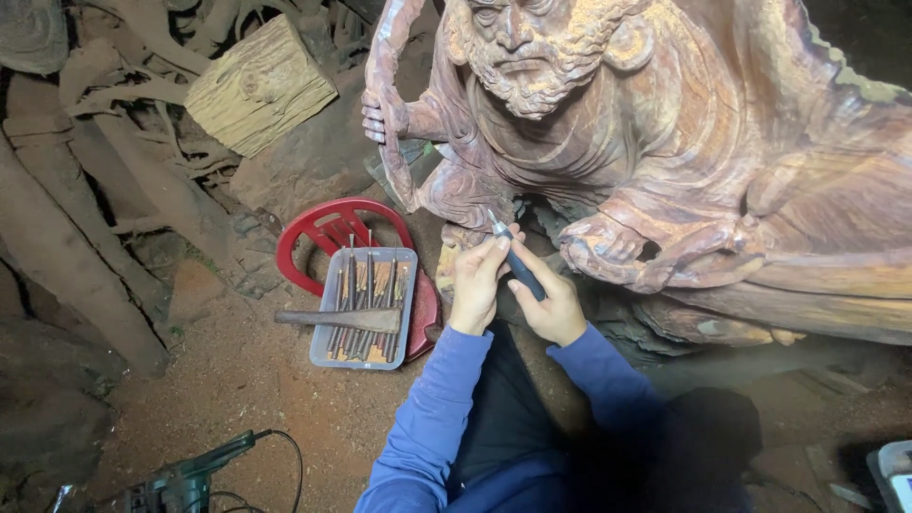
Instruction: Carving intricate details into a large wooden statue using a small hand tool.
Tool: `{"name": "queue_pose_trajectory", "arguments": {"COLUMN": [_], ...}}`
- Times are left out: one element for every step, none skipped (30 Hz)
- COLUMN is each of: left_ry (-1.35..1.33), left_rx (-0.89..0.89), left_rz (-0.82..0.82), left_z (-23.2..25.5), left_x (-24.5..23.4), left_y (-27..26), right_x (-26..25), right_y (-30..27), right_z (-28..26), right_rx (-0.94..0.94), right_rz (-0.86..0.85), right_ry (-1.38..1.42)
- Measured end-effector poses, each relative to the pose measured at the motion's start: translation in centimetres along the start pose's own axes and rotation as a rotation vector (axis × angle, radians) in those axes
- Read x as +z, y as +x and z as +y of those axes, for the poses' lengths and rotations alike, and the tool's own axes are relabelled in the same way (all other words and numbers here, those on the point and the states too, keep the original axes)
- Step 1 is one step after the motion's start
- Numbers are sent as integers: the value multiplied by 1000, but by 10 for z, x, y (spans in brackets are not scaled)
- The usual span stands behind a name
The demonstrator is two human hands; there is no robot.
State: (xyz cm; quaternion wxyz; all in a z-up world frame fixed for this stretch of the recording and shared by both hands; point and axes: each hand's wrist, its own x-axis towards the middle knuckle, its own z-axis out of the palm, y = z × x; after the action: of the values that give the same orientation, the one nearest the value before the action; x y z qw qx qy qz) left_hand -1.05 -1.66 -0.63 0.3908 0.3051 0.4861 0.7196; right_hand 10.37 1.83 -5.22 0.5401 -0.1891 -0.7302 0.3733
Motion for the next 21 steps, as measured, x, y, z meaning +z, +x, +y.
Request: {"name": "queue_pose_trajectory", "arguments": {"left_ry": [-1, -35, -69, -72, -57, -43, -46, -58, -70, -71, -93, -115, -116, -136, -156, -158, -142, -126, -128, -118, -109], "left_rx": [0, -6, -11, -13, -5, 4, 3, 9, 16, 16, 23, 28, 26, 22, 19, 18, 22, 29, 29, 30, 32], "left_rz": [0, 4, 8, 7, 5, 6, 9, 15, 20, 23, 37, 48, 48, 46, 45, 45, 43, 43, 45, 39, 34], "left_z": [1, 2, 3, 0, -2, -5, -3, -1, 1, 3, 5, 6, 7, 8, 9, 8, 6, 6, 5, 4, 4], "left_x": [0, 1, 1, -1, -2, -4, -3, -3, -2, -1, 0, 2, 2, 2, 2, 2, 2, 2, 0, -1, -2], "left_y": [0, 1, 1, 2, 4, 4, 3, 2, 2, 1, 1, 0, 0, -1, -1, 0, 0, 1, 1, 1, 2], "right_x": [0, 0, 1, 2, 3, 4, 5, 6, 6, 9, 10, 12, 13, 13, 14, 14, 14, 14, 14, 13, 12], "right_y": [2, 4, 6, 5, 4, 2, 3, 4, 6, 6, 7, 8, 8, 8, 9, 7, 6, 5, 7, 8, 9], "right_z": [0, 0, 0, 2, 3, 5, 3, 2, 0, 0, 0, 1, 1, 1, 1, 0, 0, -1, -5, -8, -12], "right_rx": [0, -12, -23, -23, -17, -12, -11, -8, -5, -4, -6, -6, -4, -6, -8, -7, -4, -2, -2, -3, -3], "right_rz": [0, 5, 10, 9, 13, 14, 10, 15, 21, 18, 24, 32, 32, 38, 44, 42, 46, 49, 46, 46, 45], "right_ry": [-1, 1, 3, 0, 3, 8, 7, 6, 4, 5, 5, 3, 2, 2, 2, 0, 6, 13, 12, 8, 3]}}
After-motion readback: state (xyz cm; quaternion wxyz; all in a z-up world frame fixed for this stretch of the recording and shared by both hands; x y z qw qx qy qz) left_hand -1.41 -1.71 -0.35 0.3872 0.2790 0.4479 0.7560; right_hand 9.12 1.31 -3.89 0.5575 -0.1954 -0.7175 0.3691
